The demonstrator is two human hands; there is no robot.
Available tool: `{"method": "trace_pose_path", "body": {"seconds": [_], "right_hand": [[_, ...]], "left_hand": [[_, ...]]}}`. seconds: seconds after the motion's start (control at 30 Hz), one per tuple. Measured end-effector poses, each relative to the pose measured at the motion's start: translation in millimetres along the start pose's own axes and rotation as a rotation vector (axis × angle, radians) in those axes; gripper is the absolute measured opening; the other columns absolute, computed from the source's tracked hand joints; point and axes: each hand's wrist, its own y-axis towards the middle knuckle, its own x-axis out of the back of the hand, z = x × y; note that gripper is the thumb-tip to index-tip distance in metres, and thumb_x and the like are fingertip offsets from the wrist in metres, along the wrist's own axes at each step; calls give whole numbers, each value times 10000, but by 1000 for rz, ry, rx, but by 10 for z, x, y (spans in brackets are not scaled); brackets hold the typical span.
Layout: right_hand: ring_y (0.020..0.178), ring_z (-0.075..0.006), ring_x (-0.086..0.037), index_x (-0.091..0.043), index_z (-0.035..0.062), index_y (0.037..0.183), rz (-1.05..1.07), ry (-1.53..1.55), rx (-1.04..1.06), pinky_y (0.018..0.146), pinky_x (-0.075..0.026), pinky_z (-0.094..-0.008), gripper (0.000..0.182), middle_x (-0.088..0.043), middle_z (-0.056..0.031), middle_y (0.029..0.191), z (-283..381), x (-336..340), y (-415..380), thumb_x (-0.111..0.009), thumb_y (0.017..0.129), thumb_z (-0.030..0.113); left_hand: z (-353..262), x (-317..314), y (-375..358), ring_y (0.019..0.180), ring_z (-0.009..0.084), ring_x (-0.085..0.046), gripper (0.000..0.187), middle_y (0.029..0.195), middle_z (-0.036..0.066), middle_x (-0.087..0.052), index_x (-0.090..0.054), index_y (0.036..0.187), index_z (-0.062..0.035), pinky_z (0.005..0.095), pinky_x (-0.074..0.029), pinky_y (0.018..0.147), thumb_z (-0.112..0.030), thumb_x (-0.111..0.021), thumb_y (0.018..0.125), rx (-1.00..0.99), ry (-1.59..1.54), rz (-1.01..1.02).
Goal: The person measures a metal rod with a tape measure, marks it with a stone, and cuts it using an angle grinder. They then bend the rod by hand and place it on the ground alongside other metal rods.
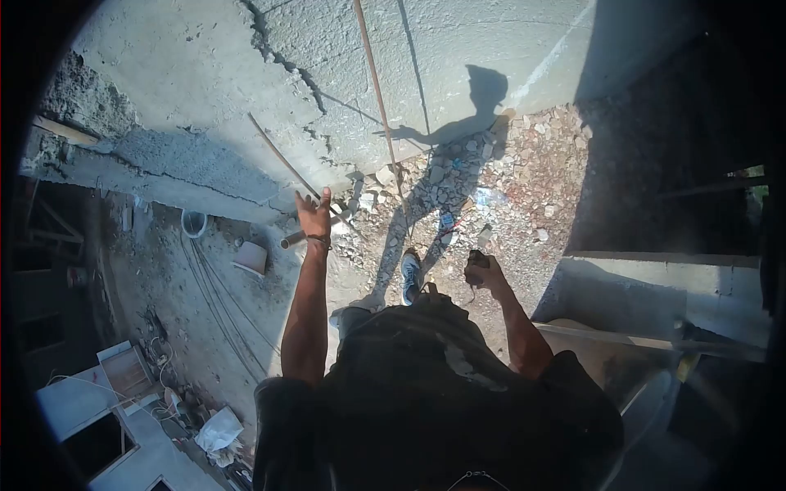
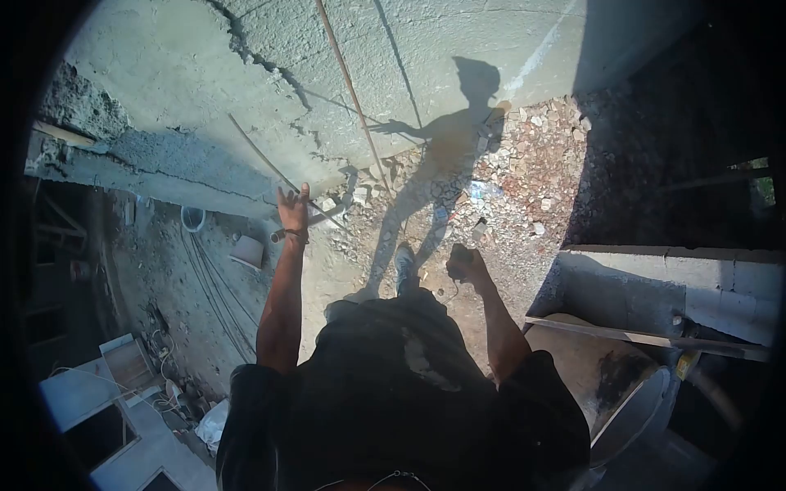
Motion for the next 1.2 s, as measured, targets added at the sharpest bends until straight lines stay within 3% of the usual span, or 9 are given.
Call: {"method": "trace_pose_path", "body": {"seconds": [0.03, 0.1, 0.17, 0.3, 0.37, 0.57, 0.9, 1.1, 1.2], "right_hand": [[707, -137, -641, -490, 81, 1131, 147, 68, 21, 540, -518, -274, 495, -619, -39, 873, 92, 49, -34, -777, 748, 206], [683, -129, -635, -531, 81, 1104, 387, 229, 68, 543, -526, -279, 445, -624, -26, 877, 242, 40, -13, -783, 759, 204], [701, -136, -646, -538, 79, 1123, 402, 147, 121, 559, -545, -293, 474, -634, -27, 897, 462, -98, 42, -801, 751, 212], [818, -149, -638, -446, 42, 1218, 306, 265, 439, 680, -553, -301, 602, -629, -67, 977, 1291, -621, -73, -812, 751, 147], [884, -164, -629, -431, 39, 1228, 223, 83, 752, 723, -544, -290, 636, -617, -74, 1009, 1782, -796, -183, -826, 737, 131], [957, -374, -565, -502, 41, 1215, -184, -662, 1413, 798, -474, -443, 604, -569, -187, 1043, 2753, -948, -904, -798, 736, 261], [807, -306, -580, -370, -5, 1083, -5, -550, 1294, 696, -460, -411, 598, -522, -183, 896, 2296, -1099, -860, -793, 749, 252], [734, -282, -531, -343, -21, 1106, 12, -356, 1567, 660, -437, -396, 633, -492, -180, 828, 2465, -1205, -1204, -777, 780, 304], [811, -239, -541, -401, 10, 1173, 112, -584, 1250, 707, -440, -391, 679, -519, -152, 903, 2508, -1118, -1163, -784, 761, 391]], "left_hand": [[-31, -122, 215, 1281, 320, -451, 867, 1349, 306, -445, -184, 1474, 35, 379, -418, 1000, -320, -703, 878, 25, 321, -147], [-641, -258, 20, 1399, 393, -240, 982, 1458, 367, -233, -47, 1496, 13, 432, -331, 1076, -348, -708, 866, 124, 101, 99], [-762, -447, -158, 1353, 376, -336, 869, 1416, 352, -328, -170, 1477, 29, 408, -359, 1059, -339, -689, 884, 57, -92, 374], [-1642, -746, -667, 892, 86, -572, 356, 953, 13, -655, -651, 1106, 14, 252, -465, 791, -300, -630, 941, 19, -88, 570], [-1819, -817, -745, 672, 67, -546, 458, 699, -1, -633, -707, 926, 11, 250, -436, 596, -432, -594, 939, 18, -24, 639], [-2066, -727, -977, 755, 149, -657, 257, 888, 131, -706, -683, 974, 104, 270, -551, 678, -115, -730, 848, 34, -316, 561], [-1936, -444, -1015, 649, 95, -612, 190, 728, 71, -684, -693, 796, 48, 233, -489, 586, -113, -793, 787, -171, -96, 585], [-2470, -277, -1050, 775, 90, -629, 234, 866, 52, -690, -664, 966, 24, 257, -508, 686, -200, -680, 902, 2, -199, 985], [-3115, 7, -981, 925, 147, -634, 246, 957, 66, -681, -651, 999, 3, 335, -513, 830, -229, -654, 917, 102, -333, 950]]}}
